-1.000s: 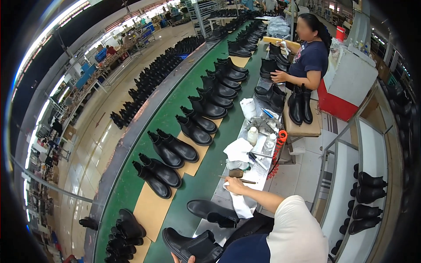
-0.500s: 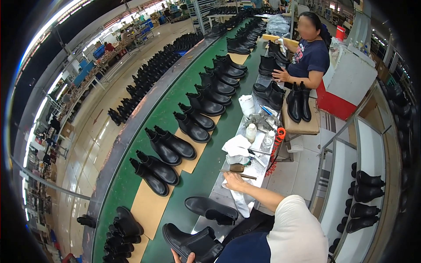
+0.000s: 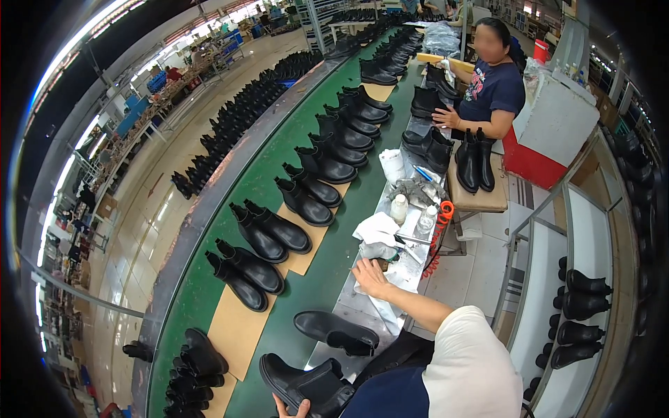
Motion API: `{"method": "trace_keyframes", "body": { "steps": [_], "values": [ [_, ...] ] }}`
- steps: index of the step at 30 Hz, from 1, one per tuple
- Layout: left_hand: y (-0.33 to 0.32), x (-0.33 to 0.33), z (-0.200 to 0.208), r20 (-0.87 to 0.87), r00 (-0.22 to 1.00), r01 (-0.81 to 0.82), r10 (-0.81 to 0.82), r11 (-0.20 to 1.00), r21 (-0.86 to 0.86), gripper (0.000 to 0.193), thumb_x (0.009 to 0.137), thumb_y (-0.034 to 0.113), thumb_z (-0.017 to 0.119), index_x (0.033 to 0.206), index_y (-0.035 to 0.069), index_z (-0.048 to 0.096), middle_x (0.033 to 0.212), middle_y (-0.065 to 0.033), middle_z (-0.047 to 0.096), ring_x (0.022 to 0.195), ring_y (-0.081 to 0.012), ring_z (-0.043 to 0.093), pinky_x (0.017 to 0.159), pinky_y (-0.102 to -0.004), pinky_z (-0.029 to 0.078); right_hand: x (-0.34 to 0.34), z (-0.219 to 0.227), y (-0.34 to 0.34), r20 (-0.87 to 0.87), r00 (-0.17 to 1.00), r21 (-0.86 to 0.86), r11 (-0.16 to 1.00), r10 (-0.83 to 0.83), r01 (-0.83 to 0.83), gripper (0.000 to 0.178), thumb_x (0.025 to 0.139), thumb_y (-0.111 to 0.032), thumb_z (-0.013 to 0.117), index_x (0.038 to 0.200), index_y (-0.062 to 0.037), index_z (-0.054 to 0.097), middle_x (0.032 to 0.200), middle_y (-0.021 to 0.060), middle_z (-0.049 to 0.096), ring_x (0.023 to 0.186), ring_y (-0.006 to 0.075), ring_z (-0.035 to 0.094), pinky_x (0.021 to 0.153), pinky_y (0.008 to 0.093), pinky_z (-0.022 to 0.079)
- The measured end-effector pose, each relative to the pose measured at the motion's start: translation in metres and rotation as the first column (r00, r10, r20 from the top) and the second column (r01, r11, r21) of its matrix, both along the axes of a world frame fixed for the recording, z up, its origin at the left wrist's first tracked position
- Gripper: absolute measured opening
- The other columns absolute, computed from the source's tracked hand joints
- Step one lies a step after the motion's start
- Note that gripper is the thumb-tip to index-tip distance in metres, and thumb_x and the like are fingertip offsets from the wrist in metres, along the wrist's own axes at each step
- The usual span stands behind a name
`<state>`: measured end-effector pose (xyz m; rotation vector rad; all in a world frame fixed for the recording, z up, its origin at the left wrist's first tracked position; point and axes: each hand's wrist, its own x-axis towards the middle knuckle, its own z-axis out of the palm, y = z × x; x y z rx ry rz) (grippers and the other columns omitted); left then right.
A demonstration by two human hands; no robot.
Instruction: Inspecting and cleaning black boots on a production line.
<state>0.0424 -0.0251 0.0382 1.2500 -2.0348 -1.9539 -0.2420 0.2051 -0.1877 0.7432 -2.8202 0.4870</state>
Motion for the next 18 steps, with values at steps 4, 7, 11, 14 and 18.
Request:
{"method": "trace_keyframes", "body": {
  "steps": [4,7,11,14,18],
  "values": [
    [0.0,-0.002,-0.004,-0.014,1.0,0.002,-0.002,1.0,0.005,0.086,0.073,0.006,0.074,0.141,-0.003,0.023,0.127,-0.0183,0.048,0.111,-0.0238,0.049,0.099,-0.0322,0.036,-0.007,-0.004,0.008,0.184,0.975,-0.027,0.991,-0.122,0.129,0.032,0.072,-0.009,0.062,0.1,0.0006,0.051,0.099,0.0208,0.05,0.093,0.0399,0.058,0.072,0.0498,0.05],
    [0.003,-0.005,0.005,0.029,1.0,-0.002,0.004,0.999,-0.043,0.085,0.072,0.009,0.075,0.141,-0.002,0.025,0.128,-0.0195,0.048,0.112,-0.0253,0.049,0.1,-0.0322,0.036,-0.007,-0.006,0.009,0.411,0.903,-0.09,0.98,-0.125,0.176,0.037,0.07,-0.009,0.062,0.104,-0.0006,0.05,0.1,0.0239,0.048,0.089,0.0438,0.059,0.071,0.054,0.049],
    [0.006,-0.009,0.02,0.037,0.999,0.0,0.006,0.989,-0.151,0.086,0.07,0.014,0.077,0.14,-0.001,0.029,0.13,-0.0206,0.047,0.115,-0.0263,0.047,0.101,-0.0318,0.034,0.005,0.011,0.008,0.323,0.941,-0.083,0.987,-0.1,0.134,0.052,0.063,-0.012,0.063,0.113,-0.0027,0.049,0.107,0.0215,0.043,0.101,0.039,0.047,0.077,0.0464,0.047],
    [0.004,-0.008,0.021,0.052,0.997,-0.054,0.061,0.99,-0.131,0.086,0.068,0.017,0.078,0.139,0.0,0.033,0.133,-0.0222,0.044,0.118,-0.0268,0.043,0.104,-0.0322,0.03,0.03,0.031,-0.003,0.066,0.998,-0.239,0.971,0.001,0.015,0.047,0.067,-0.014,0.062,0.111,-0.0043,0.05,0.108,0.0195,0.045,0.101,0.0374,0.047,0.078,0.0454,0.045],
    [-0.056,0.031,-0.048,0.076,0.955,0.297,-0.288,0.917,-0.267,0.086,0.07,0.027,0.078,0.138,0.001,0.033,0.144,-0.0245,0.024,0.13,-0.0337,0.031,0.109,-0.0367,0.024,0.058,0.022,-0.029,0.612,0.743,-0.5,0.861,0.271,0.098,0.043,0.085,-0.035,0.053,0.112,-0.0021,0.054,0.102,0.0244,0.056,0.103,0.0351,0.053,0.085,0.0417,0.043]
  ]
}}
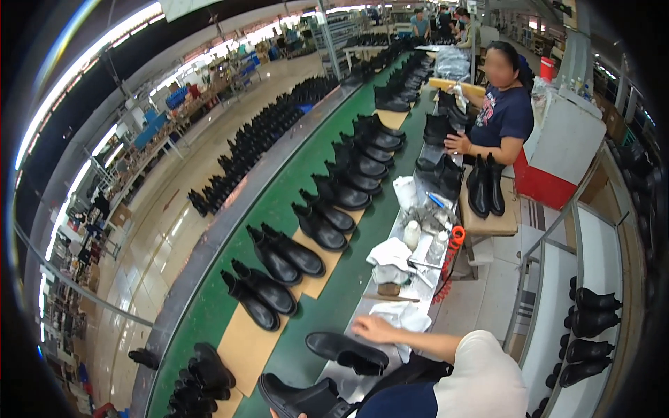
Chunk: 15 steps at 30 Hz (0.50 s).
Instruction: Inspecting and cleaning black boots on a production line.
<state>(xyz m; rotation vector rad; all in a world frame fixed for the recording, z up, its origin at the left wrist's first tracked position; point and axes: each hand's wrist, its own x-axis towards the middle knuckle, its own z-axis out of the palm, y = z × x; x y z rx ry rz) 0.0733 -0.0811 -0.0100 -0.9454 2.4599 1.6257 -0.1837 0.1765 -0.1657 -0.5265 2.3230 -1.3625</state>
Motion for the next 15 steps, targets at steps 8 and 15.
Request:
{"method": "trace_keyframes", "body": {
  "steps": [8,15],
  "values": [
    [0.047,-0.034,0.057,-0.026,0.957,-0.284,0.29,0.949,0.137,0.083,0.07,0.015,0.076,0.139,0.001,0.032,0.128,-0.0191,0.05,0.114,-0.0272,0.047,0.101,-0.0332,0.035,0.024,-0.036,-0.033,0.276,0.961,0.103,0.994,-0.007,-0.022,0.099,0.073,-0.082,0.034,0.121,0.0023,0.052,0.12,0.0294,0.049,0.117,0.0392,0.044,0.097,0.0456,0.035],
    [0.049,-0.034,0.055,0.045,0.945,-0.327,0.325,0.921,0.213,0.083,0.069,0.008,0.075,0.14,0.001,0.031,0.128,-0.0177,0.05,0.111,-0.026,0.049,0.098,-0.0327,0.037,0.006,0.021,-0.028,0.467,0.857,0.008,0.969,0.216,-0.249,0.113,0.063,-0.085,0.046,0.116,0.0154,0.05,0.119,0.0283,0.053,0.11,0.0343,0.054,0.09,0.0411,0.042]
  ]
}}
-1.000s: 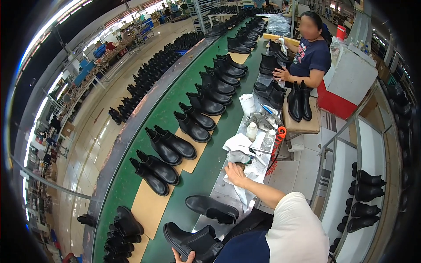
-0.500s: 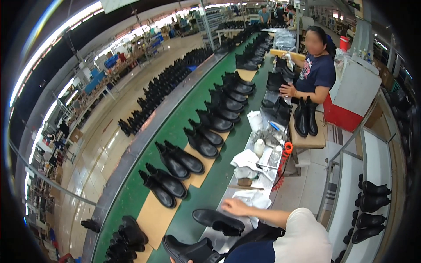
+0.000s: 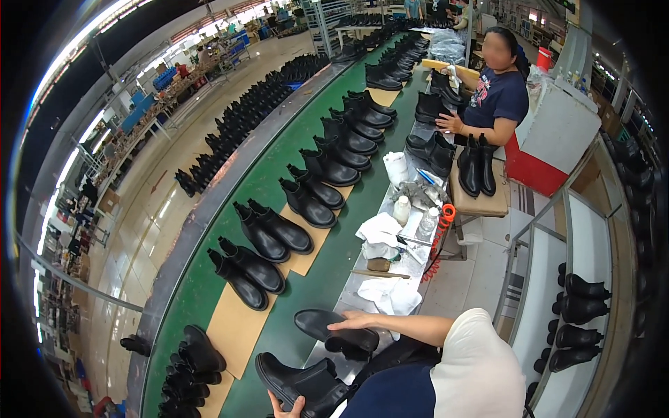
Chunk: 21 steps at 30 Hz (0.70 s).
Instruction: Inspecting and cleaning black boots on a production line.
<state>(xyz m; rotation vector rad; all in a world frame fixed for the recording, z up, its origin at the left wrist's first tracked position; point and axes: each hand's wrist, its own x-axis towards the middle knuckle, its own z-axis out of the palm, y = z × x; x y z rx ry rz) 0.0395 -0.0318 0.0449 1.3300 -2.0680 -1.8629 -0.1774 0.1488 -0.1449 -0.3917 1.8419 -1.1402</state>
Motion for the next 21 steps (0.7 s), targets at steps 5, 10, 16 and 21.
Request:
{"method": "trace_keyframes", "body": {
  "steps": [5,10,16,21],
  "values": [
    [0.008,-0.005,0.018,0.016,0.996,-0.093,0.092,0.993,0.069,0.08,0.07,0.001,0.072,0.14,0.002,0.032,0.129,-0.0155,0.048,0.111,-0.0266,0.048,0.097,-0.0338,0.038,0.001,-0.037,-0.009,0.041,0.999,0.183,0.983,0.012,-0.019,0.118,0.06,-0.083,0.052,0.121,0.0171,0.044,0.125,0.0307,0.048,0.117,0.0354,0.049,0.096,0.0401,0.039],
    [-0.01,0.014,-0.01,-0.083,0.988,-0.127,0.131,0.99,0.057,0.083,0.067,-0.002,0.073,0.139,0.002,0.033,0.129,-0.0146,0.048,0.11,-0.0258,0.048,0.096,-0.0338,0.039,0.022,-0.059,-0.017,0.025,0.989,0.131,0.981,-0.145,0.141,0.112,0.062,-0.082,0.051,0.118,0.0151,0.05,0.122,0.0299,0.05,0.116,0.0363,0.049,0.097,0.0372,0.039],
    [-0.006,0.019,-0.011,-0.064,0.99,-0.126,0.127,0.992,0.029,0.082,0.066,-0.002,0.074,0.139,0.002,0.034,0.126,-0.0145,0.051,0.108,-0.0258,0.049,0.096,-0.0336,0.039,0.041,-0.077,-0.012,0.33,0.915,-0.116,0.952,-0.232,0.284,0.112,0.064,-0.075,0.059,0.124,0.0173,0.042,0.128,0.0288,0.046,0.121,0.0346,0.044,0.101,0.0384,0.034],
    [-0.022,0.031,-0.045,-0.061,0.994,-0.09,0.09,0.996,0.006,0.084,0.066,-0.003,0.071,0.14,0.005,0.033,0.119,-0.0128,0.054,0.102,-0.024,0.054,0.088,-0.033,0.044,0.047,-0.036,-0.011,0.377,0.894,-0.124,0.943,-0.243,0.308,0.101,0.067,-0.07,0.063,0.12,0.0148,0.048,0.121,0.0236,0.052,0.115,0.0295,0.05,0.097,0.0353,0.039]
  ]
}}
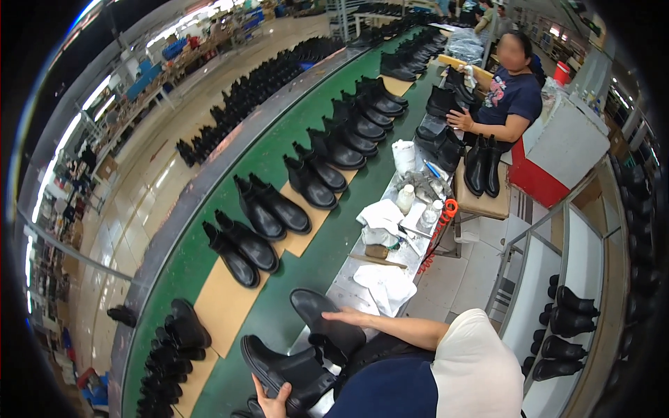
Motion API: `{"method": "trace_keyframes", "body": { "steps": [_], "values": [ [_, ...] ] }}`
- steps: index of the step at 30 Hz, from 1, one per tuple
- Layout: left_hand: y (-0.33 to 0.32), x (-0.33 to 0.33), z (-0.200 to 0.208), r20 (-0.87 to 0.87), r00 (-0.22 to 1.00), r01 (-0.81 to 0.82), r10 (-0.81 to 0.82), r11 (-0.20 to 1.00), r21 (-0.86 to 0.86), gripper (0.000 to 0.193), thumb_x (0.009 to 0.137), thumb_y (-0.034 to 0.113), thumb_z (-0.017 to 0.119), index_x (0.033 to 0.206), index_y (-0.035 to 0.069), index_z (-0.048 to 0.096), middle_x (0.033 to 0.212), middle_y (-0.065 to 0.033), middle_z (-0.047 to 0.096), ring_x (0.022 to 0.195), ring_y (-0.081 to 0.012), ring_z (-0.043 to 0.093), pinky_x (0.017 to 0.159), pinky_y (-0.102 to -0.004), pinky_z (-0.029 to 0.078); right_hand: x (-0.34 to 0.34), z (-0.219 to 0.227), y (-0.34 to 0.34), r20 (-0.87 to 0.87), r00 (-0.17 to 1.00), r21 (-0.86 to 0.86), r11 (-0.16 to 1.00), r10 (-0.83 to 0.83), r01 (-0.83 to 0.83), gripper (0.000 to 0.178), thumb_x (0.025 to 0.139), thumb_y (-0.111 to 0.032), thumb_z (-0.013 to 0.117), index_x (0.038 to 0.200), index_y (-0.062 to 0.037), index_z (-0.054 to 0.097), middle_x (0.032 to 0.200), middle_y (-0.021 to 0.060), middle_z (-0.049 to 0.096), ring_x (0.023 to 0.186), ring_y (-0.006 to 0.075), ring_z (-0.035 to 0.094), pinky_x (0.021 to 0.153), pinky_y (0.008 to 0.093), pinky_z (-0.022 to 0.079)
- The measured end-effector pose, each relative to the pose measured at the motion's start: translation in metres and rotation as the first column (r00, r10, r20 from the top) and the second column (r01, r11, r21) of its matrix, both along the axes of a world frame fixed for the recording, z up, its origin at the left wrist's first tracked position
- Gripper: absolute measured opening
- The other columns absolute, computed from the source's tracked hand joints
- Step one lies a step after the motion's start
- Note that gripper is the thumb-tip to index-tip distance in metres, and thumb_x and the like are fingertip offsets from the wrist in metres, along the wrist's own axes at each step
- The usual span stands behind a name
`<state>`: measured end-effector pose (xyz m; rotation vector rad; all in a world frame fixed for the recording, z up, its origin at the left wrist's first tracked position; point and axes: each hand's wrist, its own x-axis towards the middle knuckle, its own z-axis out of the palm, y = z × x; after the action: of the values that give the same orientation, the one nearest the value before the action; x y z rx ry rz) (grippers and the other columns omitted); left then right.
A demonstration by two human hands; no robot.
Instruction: Inspecting and cleaning black boots on a production line.
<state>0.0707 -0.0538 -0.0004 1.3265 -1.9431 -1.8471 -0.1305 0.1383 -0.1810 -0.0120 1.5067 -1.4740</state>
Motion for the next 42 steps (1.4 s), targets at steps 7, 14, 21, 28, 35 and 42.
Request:
{"method": "trace_keyframes", "body": {
  "steps": [7,14,21,28,35,42],
  "values": [
    [-0.019,-0.022,0.003,-0.172,0.973,0.145,-0.152,0.988,-0.051,0.1,0.059,0.01,0.084,0.142,0.009,0.03,0.114,-0.0151,0.055,0.093,-0.0191,0.058,0.076,-0.0284,0.05,-0.028,-0.008,0.004,-0.181,0.982,0.057,0.996,-0.053,0.064,0.054,0.077,-0.054,0.065,0.092,-0.0025,0.067,0.085,0.0072,0.065,0.074,0.0149,0.062,0.067,0.03,0.049],
    [-0.044,0.004,-0.003,-0.016,0.974,0.216,-0.226,0.949,-0.231,0.111,0.052,0.024,0.088,0.144,0.015,0.027,0.117,-0.0209,0.055,0.11,-0.0244,0.05,0.097,-0.0361,0.036,-0.034,0.061,-0.016,-0.287,0.957,-0.073,0.997,-0.034,0.014,0.042,0.085,-0.039,0.064,0.098,0.001,0.057,0.081,0.0039,0.06,0.068,0.0097,0.056,0.06,0.023,0.046],
    [-0.048,0.01,-0.014,-0.165,0.958,0.187,-0.233,0.948,-0.256,0.111,0.049,0.025,0.088,0.143,0.011,0.03,0.122,-0.0191,0.053,0.103,-0.0237,0.05,0.092,-0.036,0.038,-0.037,0.092,-0.022,-0.466,0.881,-0.186,0.983,-0.086,-0.002,0.055,0.082,-0.045,0.065,0.107,0.0023,0.054,0.093,0.0071,0.06,0.083,0.0126,0.056,0.072,0.0255,0.045],
    [-0.043,0.019,-0.03,-0.56,0.779,0.033,0.282,0.874,0.485,0.092,0.065,0.006,0.077,0.141,0.002,0.026,0.124,-0.0151,0.051,0.109,-0.025,0.056,0.092,-0.0343,0.047,-0.031,0.056,-0.031,-0.373,0.909,-0.103,0.982,-0.184,0.157,0.074,0.08,-0.06,0.058,0.112,0.0062,0.052,0.098,0.0105,0.059,0.092,0.016,0.054,0.081,0.027,0.043],
    [-0.016,0.014,-0.085,-0.632,0.602,0.246,0.488,0.64,0.728,0.065,0.089,0.041,0.047,0.138,0.003,0.03,0.135,-0.026,0.036,0.108,-0.039,0.054,0.09,-0.0556,0.045,-0.003,0.024,-0.007,-0.619,0.615,0.558,0.824,0.489,-0.093,0.07,0.083,-0.053,0.056,0.123,0.0039,0.049,0.115,0.0246,0.055,0.109,0.0376,0.051,0.094,0.0393,0.04],
    [-0.018,0.028,-0.098,-0.622,0.568,0.27,0.538,0.592,0.759,0.05,0.094,0.033,0.042,0.135,0.004,0.037,0.134,-0.0196,0.041,0.11,-0.0412,0.051,0.091,-0.0525,0.045,-0.012,-0.003,0.094,-0.683,0.354,0.723,0.66,0.639,0.203,0.067,0.075,-0.004,0.062,0.136,-0.015,0.036,0.13,0.0222,0.037,0.115,0.0406,0.039,0.091,0.0479,0.041]
  ]
}}
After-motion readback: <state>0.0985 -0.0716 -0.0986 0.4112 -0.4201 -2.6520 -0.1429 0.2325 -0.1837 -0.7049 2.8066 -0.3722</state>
